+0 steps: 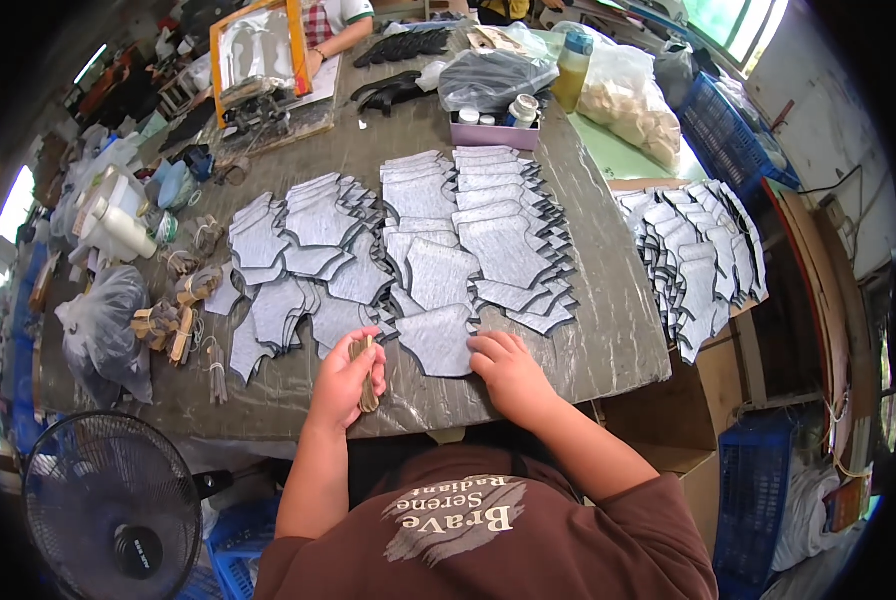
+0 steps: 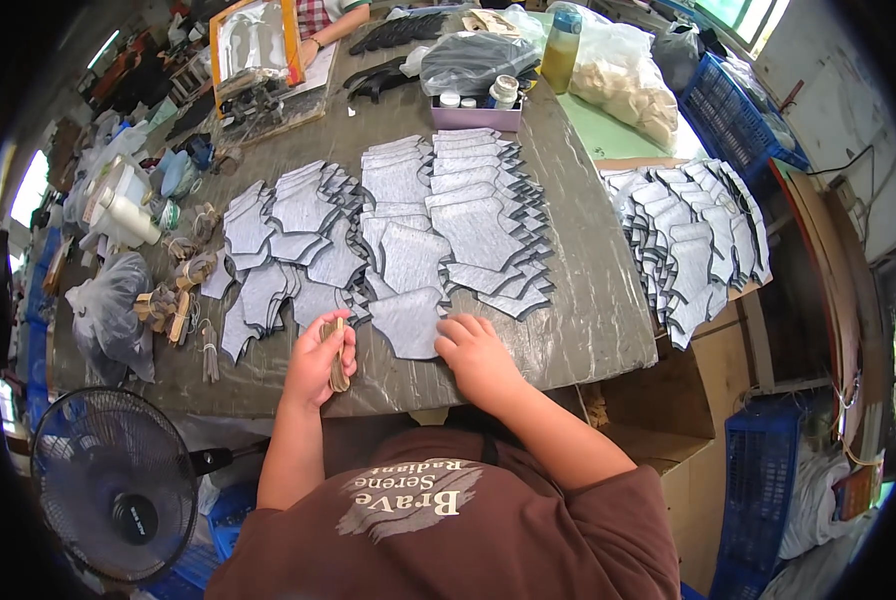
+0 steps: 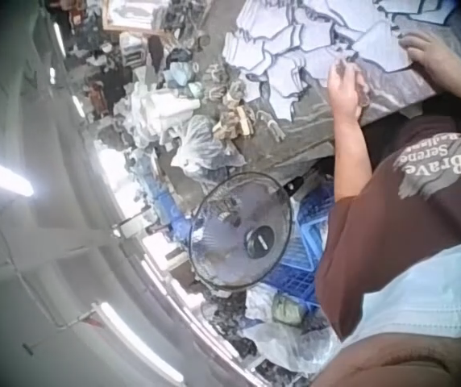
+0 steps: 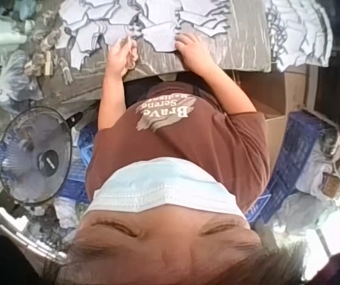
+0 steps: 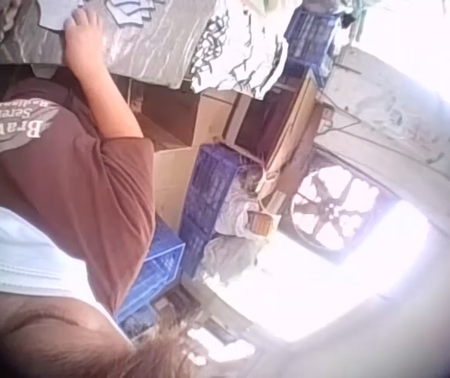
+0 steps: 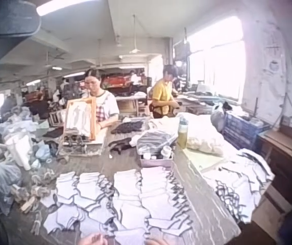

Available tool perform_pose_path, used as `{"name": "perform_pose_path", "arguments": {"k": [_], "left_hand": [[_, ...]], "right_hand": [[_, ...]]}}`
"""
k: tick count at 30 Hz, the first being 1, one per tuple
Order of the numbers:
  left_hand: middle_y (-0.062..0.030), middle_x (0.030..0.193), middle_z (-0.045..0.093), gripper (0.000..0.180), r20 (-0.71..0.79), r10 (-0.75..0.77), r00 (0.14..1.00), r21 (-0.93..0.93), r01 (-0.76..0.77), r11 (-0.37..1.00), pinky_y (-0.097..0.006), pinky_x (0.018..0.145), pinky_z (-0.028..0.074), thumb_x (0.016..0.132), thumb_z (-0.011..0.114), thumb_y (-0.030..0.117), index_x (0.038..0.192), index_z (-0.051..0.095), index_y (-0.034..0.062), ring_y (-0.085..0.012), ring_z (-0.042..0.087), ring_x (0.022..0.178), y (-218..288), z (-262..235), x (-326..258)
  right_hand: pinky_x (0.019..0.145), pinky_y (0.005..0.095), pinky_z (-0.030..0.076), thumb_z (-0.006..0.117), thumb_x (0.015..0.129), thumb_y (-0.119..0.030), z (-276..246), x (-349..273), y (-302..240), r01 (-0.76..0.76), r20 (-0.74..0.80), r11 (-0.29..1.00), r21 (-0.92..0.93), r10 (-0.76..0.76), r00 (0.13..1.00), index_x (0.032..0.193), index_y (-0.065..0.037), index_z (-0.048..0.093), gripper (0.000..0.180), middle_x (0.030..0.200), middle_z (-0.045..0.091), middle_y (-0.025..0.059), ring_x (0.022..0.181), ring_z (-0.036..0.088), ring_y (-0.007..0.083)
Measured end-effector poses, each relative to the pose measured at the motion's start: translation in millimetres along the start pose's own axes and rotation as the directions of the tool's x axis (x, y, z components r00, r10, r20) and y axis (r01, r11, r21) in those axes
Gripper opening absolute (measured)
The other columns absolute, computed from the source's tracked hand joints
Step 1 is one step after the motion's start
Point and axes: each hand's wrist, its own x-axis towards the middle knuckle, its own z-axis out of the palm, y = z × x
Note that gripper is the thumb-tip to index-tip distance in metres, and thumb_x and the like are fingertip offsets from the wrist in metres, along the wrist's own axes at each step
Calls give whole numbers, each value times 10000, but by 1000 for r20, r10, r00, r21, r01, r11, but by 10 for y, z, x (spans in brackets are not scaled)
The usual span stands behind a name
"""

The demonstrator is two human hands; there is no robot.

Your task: Inspecting and organizing pre-cut shoe upper components at a manufacturing workstation.

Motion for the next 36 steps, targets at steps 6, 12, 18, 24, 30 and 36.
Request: {"name": "perform_pose_path", "arguments": {"k": [6, 12, 18, 24, 30, 36], "left_hand": [[-85, 899, 535, 390, 153, -25, 988, -124, 45, 991, -277, 563, 443, 891, 520, 34, 1255, 397, -30, -135, 513, 662, -35, 21, -181], [-68, 949, 554, 359, 101, -10, 995, 227, -13, 974, -227, 601, 464, 901, 476, 19, 1253, 421, -24, -87, 518, 653, 12, 233, -82], [-145, 1251, 518, 390, 508, 300, 807, 742, -587, 323, -394, 830, 476, 807, 521, -3, 1195, 486, 17, -336, 570, 1038, 107, 694, 353], [-93, 1341, 463, 350, 540, 174, 823, 830, -556, 51, -410, 817, 479, 789, 485, 3, 1139, 495, 25, -327, 564, 1032, -31, 672, 658], [-70, 1343, 467, 346, 420, 143, 896, 894, -436, 106, -377, 899, 451, 797, 535, 14, 1139, 505, 50, -300, 521, 1122, 126, 496, 593], [-79, 1354, 459, 345, 356, 120, 927, 918, -371, 142, -363, 927, 439, 796, 540, 1, 1137, 513, 47, -295, 504, 1161, 176, 405, 509]], "right_hand": [[931, 449, 352, 578, 657, -55, -238, -145, -150, -79, 95, 994, 70, 72, 993, 892, -36, 557, 236, 1129, 546, 119, 1102, 475, 306], [997, 473, 311, 617, 782, -146, -162, 275, 595, -418, -435, 908, 7, 379, 817, 1180, -14, 454, 450, 1246, 440, 241, 1175, 408, 386], [1019, 376, 326, 598, 854, -321, -301, 734, 1828, -399, -411, 751, 525, 635, 654, 1329, -4, 368, 615, 1324, 419, 244, 1231, 412, 342], [1005, 334, 353, 647, 807, -338, -243, 1019, 1934, -358, -222, 785, 506, 519, 825, 1252, -82, 522, 529, 1317, 480, 159, 1216, 461, 272], [1011, 340, 353, 713, 733, -307, -88, 1192, 1745, -326, -224, 814, 481, 474, 852, 1190, -64, 570, 537, 1334, 463, 164, 1224, 455, 282], [1014, 370, 354, 733, 702, -312, -31, 1187, 1752, -324, -217, 849, 419, 439, 872, 1170, -76, 580, 545, 1333, 453, 188, 1235, 434, 317]]}}
